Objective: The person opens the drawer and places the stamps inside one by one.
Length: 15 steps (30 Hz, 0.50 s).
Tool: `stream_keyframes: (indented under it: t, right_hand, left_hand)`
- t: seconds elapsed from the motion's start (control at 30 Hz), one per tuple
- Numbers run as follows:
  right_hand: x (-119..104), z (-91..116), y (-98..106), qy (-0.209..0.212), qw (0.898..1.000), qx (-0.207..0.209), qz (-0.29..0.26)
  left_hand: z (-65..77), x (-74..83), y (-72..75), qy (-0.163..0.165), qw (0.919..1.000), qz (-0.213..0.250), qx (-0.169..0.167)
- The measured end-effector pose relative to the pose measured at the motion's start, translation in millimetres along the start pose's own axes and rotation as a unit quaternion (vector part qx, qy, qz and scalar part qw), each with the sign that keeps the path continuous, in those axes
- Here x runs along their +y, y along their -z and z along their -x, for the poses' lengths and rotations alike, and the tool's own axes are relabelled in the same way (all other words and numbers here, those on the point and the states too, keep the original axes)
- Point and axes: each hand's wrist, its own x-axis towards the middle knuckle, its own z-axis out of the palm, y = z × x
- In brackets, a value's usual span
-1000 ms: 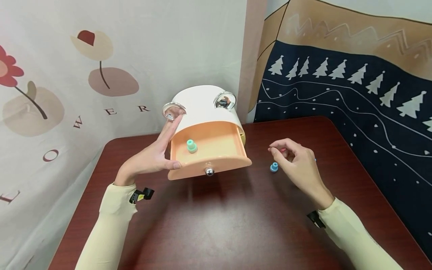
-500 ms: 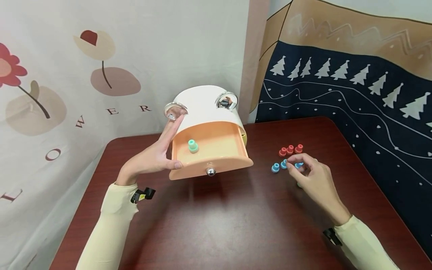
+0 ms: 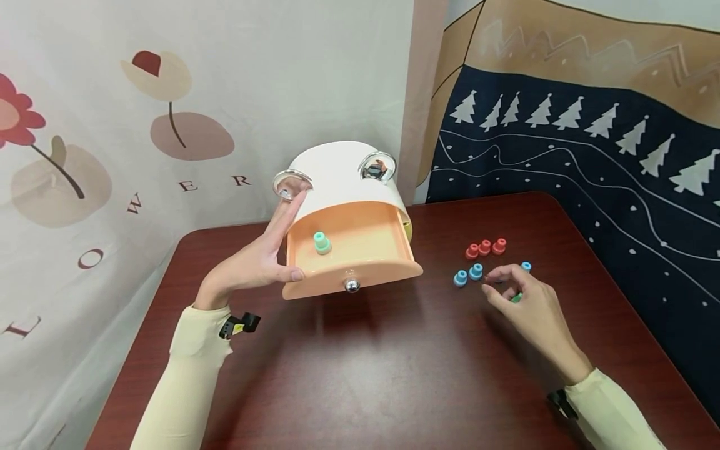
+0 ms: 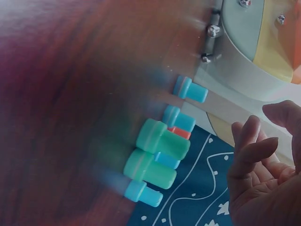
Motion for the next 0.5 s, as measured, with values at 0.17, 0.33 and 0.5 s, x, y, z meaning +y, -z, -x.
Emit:
stream_keyframes:
  t: [0.17, 0.33, 0.5]
  right_hand:
    - [7, 6, 2, -0.026, 0.999, -0.019, 0.021]
    - [13, 8, 3, -0.038, 0.998, -0.042, 0.037]
    - [19, 11, 5, -0.039, 0.997, -0.043, 0.048]
  left_hand:
    - [0.1, 0.5, -0.8, 0.004, 1.0000, -0.001, -0.001]
    - [0.0, 0.9, -0.5, 0.003, 1.0000, -0.003, 0.001]
    - [-0.6, 0.6, -1.3, -0.006, 1.0000, -0.002, 0.004]
